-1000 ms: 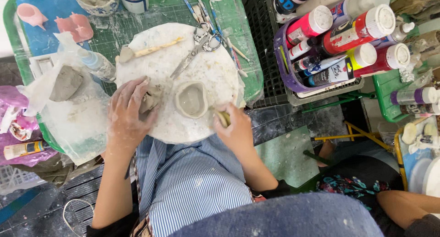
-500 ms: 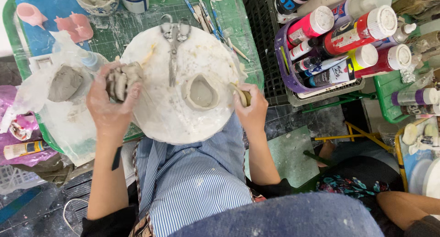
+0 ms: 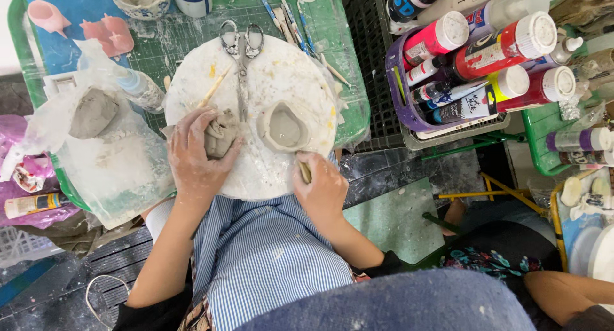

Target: The person shapes a piece of clay by hand on a rotating work surface, using a sponge to smooth the exterior and a small wooden tool to define the rim and interior of a small vessel.

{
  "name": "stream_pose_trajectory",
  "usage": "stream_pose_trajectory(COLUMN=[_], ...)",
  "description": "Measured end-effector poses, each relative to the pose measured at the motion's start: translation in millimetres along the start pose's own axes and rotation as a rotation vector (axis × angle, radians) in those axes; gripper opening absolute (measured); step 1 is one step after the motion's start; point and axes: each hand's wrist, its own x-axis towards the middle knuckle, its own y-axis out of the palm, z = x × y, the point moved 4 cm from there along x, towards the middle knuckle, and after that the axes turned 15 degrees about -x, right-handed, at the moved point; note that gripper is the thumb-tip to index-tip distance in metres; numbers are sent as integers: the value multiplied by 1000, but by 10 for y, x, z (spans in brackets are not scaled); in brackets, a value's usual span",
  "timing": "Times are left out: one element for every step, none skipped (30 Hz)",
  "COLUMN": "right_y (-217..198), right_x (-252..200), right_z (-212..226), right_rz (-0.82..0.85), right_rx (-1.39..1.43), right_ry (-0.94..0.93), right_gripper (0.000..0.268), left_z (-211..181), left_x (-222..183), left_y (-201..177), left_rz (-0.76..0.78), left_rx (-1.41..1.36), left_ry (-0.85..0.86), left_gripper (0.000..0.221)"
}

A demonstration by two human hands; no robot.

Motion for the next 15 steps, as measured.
stream_pose_trajectory(right_y=[-9, -9, 5, 56, 115, 186, 263, 341, 392, 372, 321, 262, 220, 181, 143], right_x=[-14, -33, -59, -58, -24, 14, 88, 188, 264, 323, 389, 432, 448, 492, 539], right_z=[18, 29, 28, -23, -135, -263, -418, -569, -691, -795, -883, -921, -920, -906, -887], right_rz=[-15, -32, -49, -14, 21, 57, 58, 57, 56, -16, -88, -164, -186, -212, -237], right_rx=[20, 40, 60, 25, -9, -43, -51, -60, -69, -77, -84, -92, -39, 16, 70], right_ry=[-54, -107, -160, -208, -257, -307, -301, -294, -286, -274, -261, -249, -228, -209, -191], right_gripper=[16, 16, 16, 15, 15, 14, 12, 10, 8, 10, 12, 15, 17, 19, 21], left_z=[-29, -74, -127, -199, -278, -349, -388, -425, -452, -468, -454, -441, -447, -448, -444], left_x=[-27, -58, -83, -103, -119, -127, -125, -112, -88, -38, 41, 123, 180, 245, 306], left_y=[23, 45, 61, 77, 86, 75, 54, 30, 4, -26, -46, -48, -40, -26, 1], left_rz=[-4, -8, -12, -6, 0, 5, 48, 91, 134, 161, 188, 212, 245, 275, 305], left_rx=[34, 69, 104, 150, 197, 245, 241, 235, 229, 200, 171, 142, 94, 48, 2], left_ry=[-2, -2, -2, 27, 57, 85, 51, 19, -13, 4, 22, 43, 61, 82, 104], left_gripper=[60, 59, 57, 59, 61, 64, 61, 58, 56, 55, 54, 53, 51, 49, 47])
